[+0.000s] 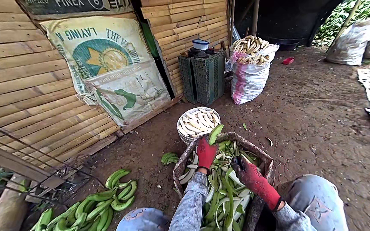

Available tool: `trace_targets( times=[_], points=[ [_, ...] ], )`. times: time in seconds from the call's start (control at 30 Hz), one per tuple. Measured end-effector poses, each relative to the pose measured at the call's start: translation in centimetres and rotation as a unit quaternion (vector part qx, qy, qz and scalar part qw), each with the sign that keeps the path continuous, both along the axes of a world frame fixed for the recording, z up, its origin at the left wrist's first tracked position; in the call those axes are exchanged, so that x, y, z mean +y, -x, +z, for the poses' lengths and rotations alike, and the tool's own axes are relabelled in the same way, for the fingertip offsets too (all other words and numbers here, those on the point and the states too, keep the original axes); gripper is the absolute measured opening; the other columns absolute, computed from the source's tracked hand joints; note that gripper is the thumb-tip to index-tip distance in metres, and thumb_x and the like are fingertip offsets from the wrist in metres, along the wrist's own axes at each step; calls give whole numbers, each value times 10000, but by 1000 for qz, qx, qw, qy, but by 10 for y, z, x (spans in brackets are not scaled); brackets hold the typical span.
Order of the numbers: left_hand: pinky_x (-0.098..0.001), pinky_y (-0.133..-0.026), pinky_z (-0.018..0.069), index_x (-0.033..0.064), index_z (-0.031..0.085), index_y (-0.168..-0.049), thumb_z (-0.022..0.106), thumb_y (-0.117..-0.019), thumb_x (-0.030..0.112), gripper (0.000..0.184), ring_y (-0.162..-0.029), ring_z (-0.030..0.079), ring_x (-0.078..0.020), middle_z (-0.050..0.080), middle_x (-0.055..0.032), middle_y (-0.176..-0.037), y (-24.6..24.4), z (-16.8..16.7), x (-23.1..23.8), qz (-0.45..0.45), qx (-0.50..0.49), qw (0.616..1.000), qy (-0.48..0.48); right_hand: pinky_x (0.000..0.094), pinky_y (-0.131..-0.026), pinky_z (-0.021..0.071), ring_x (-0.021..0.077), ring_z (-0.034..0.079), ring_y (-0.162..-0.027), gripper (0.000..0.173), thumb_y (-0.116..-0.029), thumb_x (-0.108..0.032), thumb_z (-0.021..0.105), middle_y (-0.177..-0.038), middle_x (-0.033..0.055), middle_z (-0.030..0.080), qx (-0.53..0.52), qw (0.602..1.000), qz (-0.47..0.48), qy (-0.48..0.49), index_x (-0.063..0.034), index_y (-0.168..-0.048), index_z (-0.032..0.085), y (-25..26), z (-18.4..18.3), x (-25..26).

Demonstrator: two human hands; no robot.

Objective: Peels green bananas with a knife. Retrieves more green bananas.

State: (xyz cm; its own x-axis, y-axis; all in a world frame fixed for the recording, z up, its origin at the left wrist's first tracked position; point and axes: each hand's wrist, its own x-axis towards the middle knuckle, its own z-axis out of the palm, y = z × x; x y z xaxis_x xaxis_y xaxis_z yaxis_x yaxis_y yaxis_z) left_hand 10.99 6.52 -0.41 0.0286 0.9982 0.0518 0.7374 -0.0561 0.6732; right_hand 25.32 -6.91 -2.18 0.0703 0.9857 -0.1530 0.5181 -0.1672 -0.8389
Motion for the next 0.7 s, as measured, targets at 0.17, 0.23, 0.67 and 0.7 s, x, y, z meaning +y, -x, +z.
trace_targets(
  times=[0.17, 0.23, 0.67, 0.7],
  points=[
    [-491, -975, 501, -86, 523, -1363, 760, -900, 104, 554, -1083, 625, -346, 628, -279, -1207, 7, -24, -28, 153, -291, 944, -37, 502, -861, 518, 308, 663, -915, 403, -1103, -342, 420, -1010, 187, 658, 22, 997, 59, 43, -19, -1302, 555, 34, -13, -7],
    [-472, -964, 504, -92, 506, -1374, 734, -909, 54, 538, -1081, 613, -333, 612, -281, -1223, 4, -37, -36, 177, -350, 919, -30, 515, -905, 505, 328, 662, -982, 407, -1107, -333, 403, -1057, 206, 658, 0, 996, 61, 66, -12, -1310, 550, 36, -13, -8],
    [-339, -677, 600, -53, 467, -1338, 607, -936, 19, 432, -724, 639, -162, 623, -127, -947, 3, 8, -53, 100, -548, 817, -145, 586, -1045, 471, 404, 606, -1262, 504, -1071, -354, 457, -1309, 266, 625, -184, 970, 97, 129, 34, -1388, 501, 33, -17, 29],
    [-356, -621, 609, -15, 446, -1378, 577, -992, 89, 421, -666, 645, -172, 627, -115, -909, 12, 22, -52, 70, -559, 815, -133, 597, -1047, 460, 415, 602, -1258, 492, -1082, -360, 442, -1300, 273, 627, -184, 969, 115, 115, 34, -1357, 543, 28, -7, 33]
  ],
)
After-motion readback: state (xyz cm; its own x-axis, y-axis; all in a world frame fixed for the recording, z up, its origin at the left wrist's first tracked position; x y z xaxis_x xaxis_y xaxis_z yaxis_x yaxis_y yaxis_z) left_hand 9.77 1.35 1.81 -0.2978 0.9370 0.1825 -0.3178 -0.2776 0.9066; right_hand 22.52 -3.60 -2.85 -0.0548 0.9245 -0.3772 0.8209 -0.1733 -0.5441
